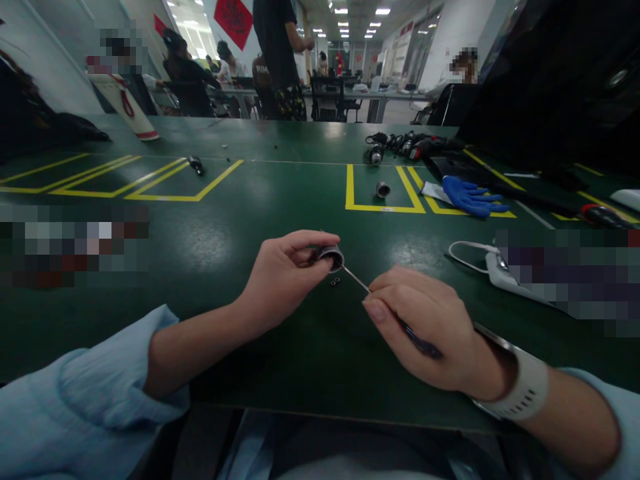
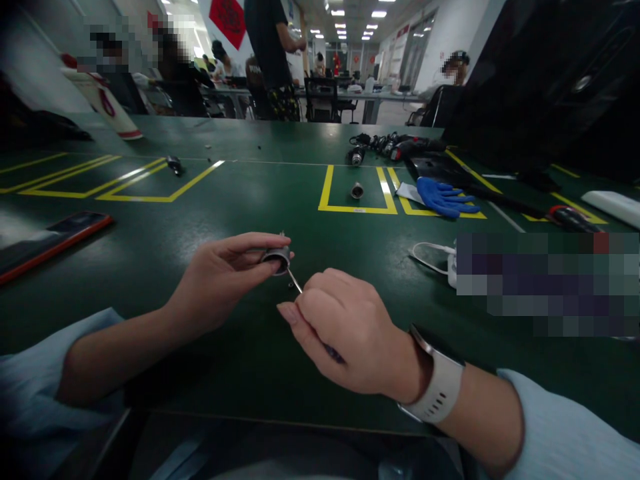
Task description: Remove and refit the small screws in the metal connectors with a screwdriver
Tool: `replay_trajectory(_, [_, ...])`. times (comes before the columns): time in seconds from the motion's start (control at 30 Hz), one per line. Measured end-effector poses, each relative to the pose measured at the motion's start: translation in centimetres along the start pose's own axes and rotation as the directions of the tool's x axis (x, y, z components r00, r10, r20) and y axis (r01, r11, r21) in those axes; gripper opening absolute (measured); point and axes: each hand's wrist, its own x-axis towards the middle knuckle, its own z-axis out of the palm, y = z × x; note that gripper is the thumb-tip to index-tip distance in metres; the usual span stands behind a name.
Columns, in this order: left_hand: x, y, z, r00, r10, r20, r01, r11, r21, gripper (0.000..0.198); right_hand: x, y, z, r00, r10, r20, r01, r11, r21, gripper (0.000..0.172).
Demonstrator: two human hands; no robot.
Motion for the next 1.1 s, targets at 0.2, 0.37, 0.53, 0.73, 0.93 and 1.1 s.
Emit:
replay_trajectory(0.2, [-0.01, 0.02, 0.10, 0.999, 0.040, -0.027, -0.040, 0.999, 0.015, 0.025, 0.03, -0.33, -0.04, 0.998, -0.065, 0.021, 0.067, 0.996, -0.067, 0.029])
replay_trajectory(0.37, [0.04, -0.08, 0.17, 0.999, 0.036, -0.029, -0.035, 0.999, 0.039, 0.025, 0.00, -0.42, 0.35, 0.995, -0.094, 0.033, 0.098, 0.986, -0.132, 0.029])
replay_trajectory(0.53, [0.08, -0.25, 0.23, 0.999, 0.029, -0.028, -0.026, 0.997, 0.074, 0.026, -0.06, -0.32, 0.66, 0.990, -0.126, 0.059, 0.135, 0.970, -0.202, 0.034])
replay_trajectory(0.73, [0.03, -0.34, 0.34, 0.998, 0.051, -0.023, -0.050, 0.997, 0.051, 0.024, -0.13, -0.36, 0.72, 0.993, -0.107, 0.059, 0.117, 0.968, -0.222, 0.034])
replay_trajectory(0.93, [0.00, -0.42, 0.28, 0.998, 0.064, -0.016, -0.063, 0.997, 0.048, 0.023, 0.02, -0.51, 0.87, 0.994, -0.096, 0.053, 0.106, 0.964, -0.244, 0.032])
replay_trajectory(1.1, [0.35, -0.78, 0.00, 1.000, 0.022, 0.004, -0.022, 0.998, 0.057, 0.023, -0.08, -0.59, 0.35, 0.998, -0.055, 0.005, 0.055, 0.993, -0.109, 0.029])
